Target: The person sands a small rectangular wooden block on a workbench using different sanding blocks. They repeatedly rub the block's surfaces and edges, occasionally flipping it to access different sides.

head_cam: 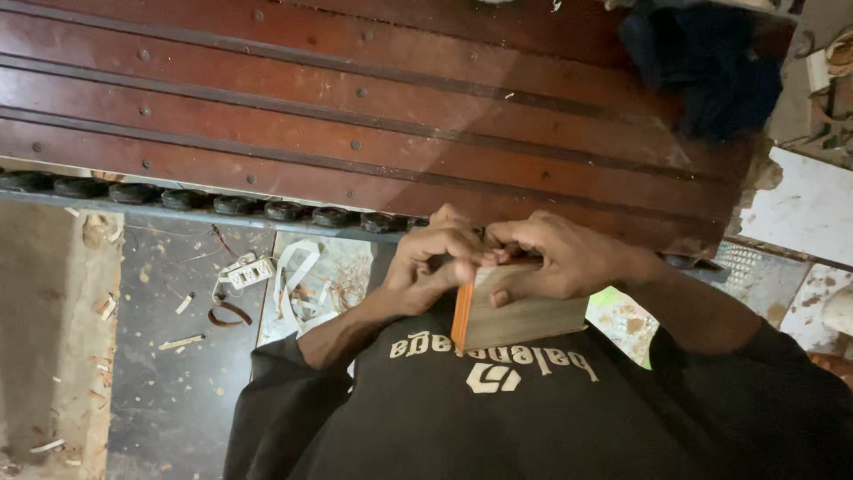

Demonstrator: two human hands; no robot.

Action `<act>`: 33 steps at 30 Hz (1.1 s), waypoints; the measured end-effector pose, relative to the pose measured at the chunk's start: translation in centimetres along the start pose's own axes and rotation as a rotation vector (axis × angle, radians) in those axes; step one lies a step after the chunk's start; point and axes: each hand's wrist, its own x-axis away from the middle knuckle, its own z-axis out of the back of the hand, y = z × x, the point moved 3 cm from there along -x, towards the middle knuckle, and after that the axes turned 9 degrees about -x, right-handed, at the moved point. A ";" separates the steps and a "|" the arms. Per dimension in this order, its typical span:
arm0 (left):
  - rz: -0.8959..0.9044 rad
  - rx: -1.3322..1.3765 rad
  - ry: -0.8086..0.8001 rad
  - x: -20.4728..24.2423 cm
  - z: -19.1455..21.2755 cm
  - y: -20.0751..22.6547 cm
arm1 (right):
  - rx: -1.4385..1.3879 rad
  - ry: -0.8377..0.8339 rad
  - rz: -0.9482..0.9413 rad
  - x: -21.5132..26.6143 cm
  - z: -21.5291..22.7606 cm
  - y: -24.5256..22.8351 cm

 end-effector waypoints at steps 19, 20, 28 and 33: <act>0.127 -0.984 0.092 -5.3 5.5 -6.9 | 1.107 0.432 0.021 -5.3 3.9 2.6; 0.140 -1.062 -0.024 -4.9 4.7 -8.8 | 1.049 0.461 0.058 -5.5 3.6 1.9; 0.168 -1.028 0.074 -6.2 1.2 -16.3 | 1.021 0.958 0.360 0.9 6.4 1.4; 0.053 -1.100 0.100 -7.2 2.6 -15.7 | 0.828 1.133 0.015 -0.7 9.9 8.6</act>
